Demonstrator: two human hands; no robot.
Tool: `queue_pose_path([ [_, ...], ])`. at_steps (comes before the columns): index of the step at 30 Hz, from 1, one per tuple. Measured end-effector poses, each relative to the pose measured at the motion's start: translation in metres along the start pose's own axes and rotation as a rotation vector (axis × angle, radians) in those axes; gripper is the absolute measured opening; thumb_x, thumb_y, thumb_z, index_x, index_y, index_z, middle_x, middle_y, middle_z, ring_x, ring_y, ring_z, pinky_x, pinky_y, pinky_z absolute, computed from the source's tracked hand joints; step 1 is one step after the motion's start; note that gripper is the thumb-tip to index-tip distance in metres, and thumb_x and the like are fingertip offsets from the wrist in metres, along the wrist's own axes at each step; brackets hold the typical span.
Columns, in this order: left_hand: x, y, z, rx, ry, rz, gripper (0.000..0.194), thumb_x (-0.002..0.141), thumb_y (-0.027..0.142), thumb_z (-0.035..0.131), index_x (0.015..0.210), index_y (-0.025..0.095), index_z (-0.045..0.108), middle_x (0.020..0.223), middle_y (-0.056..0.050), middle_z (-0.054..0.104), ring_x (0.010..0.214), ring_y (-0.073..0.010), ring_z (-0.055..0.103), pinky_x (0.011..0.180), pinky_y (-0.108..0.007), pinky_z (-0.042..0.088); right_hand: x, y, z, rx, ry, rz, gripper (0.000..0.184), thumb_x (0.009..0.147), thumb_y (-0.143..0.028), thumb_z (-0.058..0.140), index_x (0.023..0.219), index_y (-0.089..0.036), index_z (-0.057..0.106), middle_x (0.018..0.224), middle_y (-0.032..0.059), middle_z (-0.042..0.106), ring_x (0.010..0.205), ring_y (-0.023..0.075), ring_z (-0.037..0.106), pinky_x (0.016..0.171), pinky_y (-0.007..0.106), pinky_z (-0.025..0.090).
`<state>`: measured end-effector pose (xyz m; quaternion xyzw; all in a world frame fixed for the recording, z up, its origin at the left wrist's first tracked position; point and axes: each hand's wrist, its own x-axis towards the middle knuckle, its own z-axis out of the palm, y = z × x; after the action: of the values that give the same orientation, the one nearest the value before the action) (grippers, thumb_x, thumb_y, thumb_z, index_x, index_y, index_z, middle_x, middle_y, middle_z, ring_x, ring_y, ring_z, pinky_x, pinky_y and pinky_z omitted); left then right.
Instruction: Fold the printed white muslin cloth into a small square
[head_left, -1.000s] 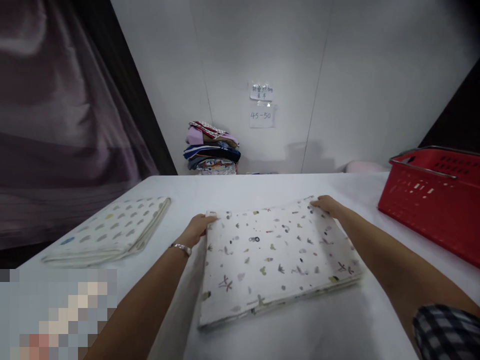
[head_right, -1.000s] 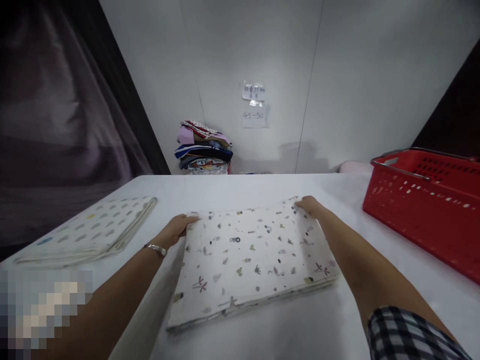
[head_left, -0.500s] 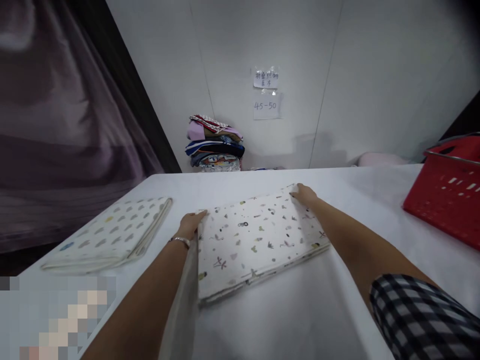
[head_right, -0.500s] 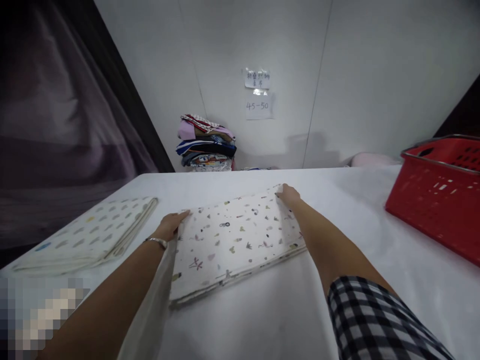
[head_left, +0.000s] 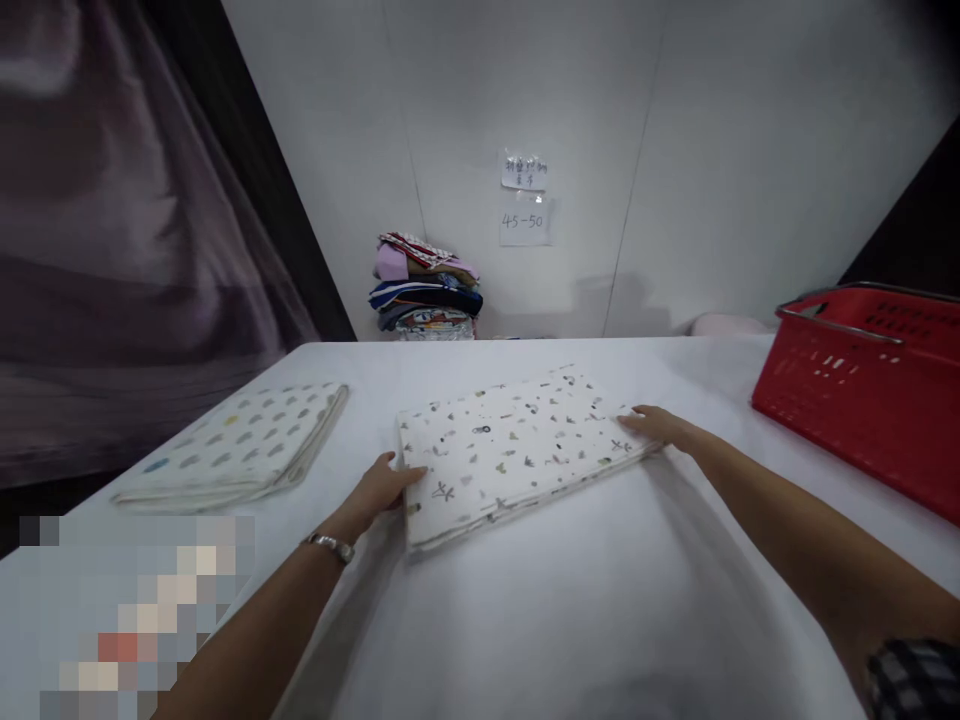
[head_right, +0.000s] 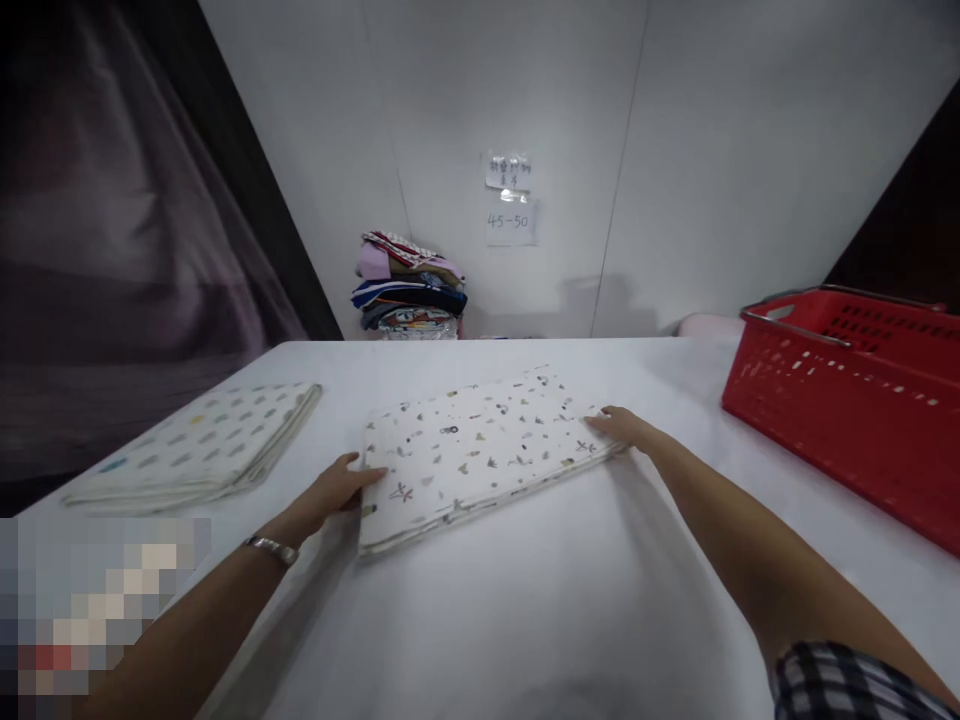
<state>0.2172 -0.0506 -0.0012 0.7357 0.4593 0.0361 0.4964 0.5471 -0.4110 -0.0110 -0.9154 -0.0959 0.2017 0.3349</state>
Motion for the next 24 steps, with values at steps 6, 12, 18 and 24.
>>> queue_pose_path([
  [6, -0.02, -0.005, 0.017, -0.018, 0.093, 0.074, 0.095, 0.063, 0.034, 0.076, 0.139, 0.006, 0.027, 0.115, -0.021, 0.06, 0.09, -0.0231, 0.064, 0.072, -0.029, 0.05, -0.021, 0.009, -0.004, 0.233, -0.063, 0.012, 0.064, 0.07, -0.041, 0.069, 0.125, -0.014, 0.051, 0.107, 0.0138, 0.064, 0.078, 0.019, 0.063, 0.061, 0.028, 0.054],
  [12, -0.052, -0.02, 0.032, -0.243, 0.06, 0.025, 0.082, 0.072, 0.026, 0.069, 0.139, 0.011, 0.023, 0.121, -0.019, 0.058, 0.083, -0.0176, 0.065, 0.068, -0.026, 0.051, -0.045, 0.035, -0.01, 0.3, 0.01, -0.016, 0.064, 0.07, -0.038, 0.069, 0.126, -0.015, 0.05, 0.093, 0.009, 0.065, 0.071, 0.0157, 0.06, 0.054, 0.023, 0.049],
  [18, -0.073, -0.038, 0.035, 0.043, 0.155, 0.102, 0.087, 0.07, 0.029, 0.068, 0.14, 0.009, 0.022, 0.114, -0.016, 0.061, 0.094, -0.0209, 0.062, 0.079, -0.028, 0.047, -0.063, 0.067, -0.004, 0.047, 0.07, -0.069, 0.056, 0.075, -0.038, 0.062, 0.125, -0.013, 0.053, 0.091, 0.0101, 0.065, 0.064, 0.016, 0.06, 0.055, 0.026, 0.049],
  [24, -0.085, -0.035, 0.042, 0.251, 0.284, 0.218, 0.084, 0.073, 0.033, 0.064, 0.141, 0.01, 0.021, 0.123, -0.017, 0.055, 0.108, -0.0251, 0.056, 0.088, -0.033, 0.042, -0.08, 0.052, 0.003, -0.555, 0.34, -0.404, 0.05, 0.083, -0.036, 0.048, 0.127, -0.012, 0.051, 0.114, 0.0176, 0.06, 0.105, 0.0312, 0.055, 0.088, 0.044, 0.044],
])
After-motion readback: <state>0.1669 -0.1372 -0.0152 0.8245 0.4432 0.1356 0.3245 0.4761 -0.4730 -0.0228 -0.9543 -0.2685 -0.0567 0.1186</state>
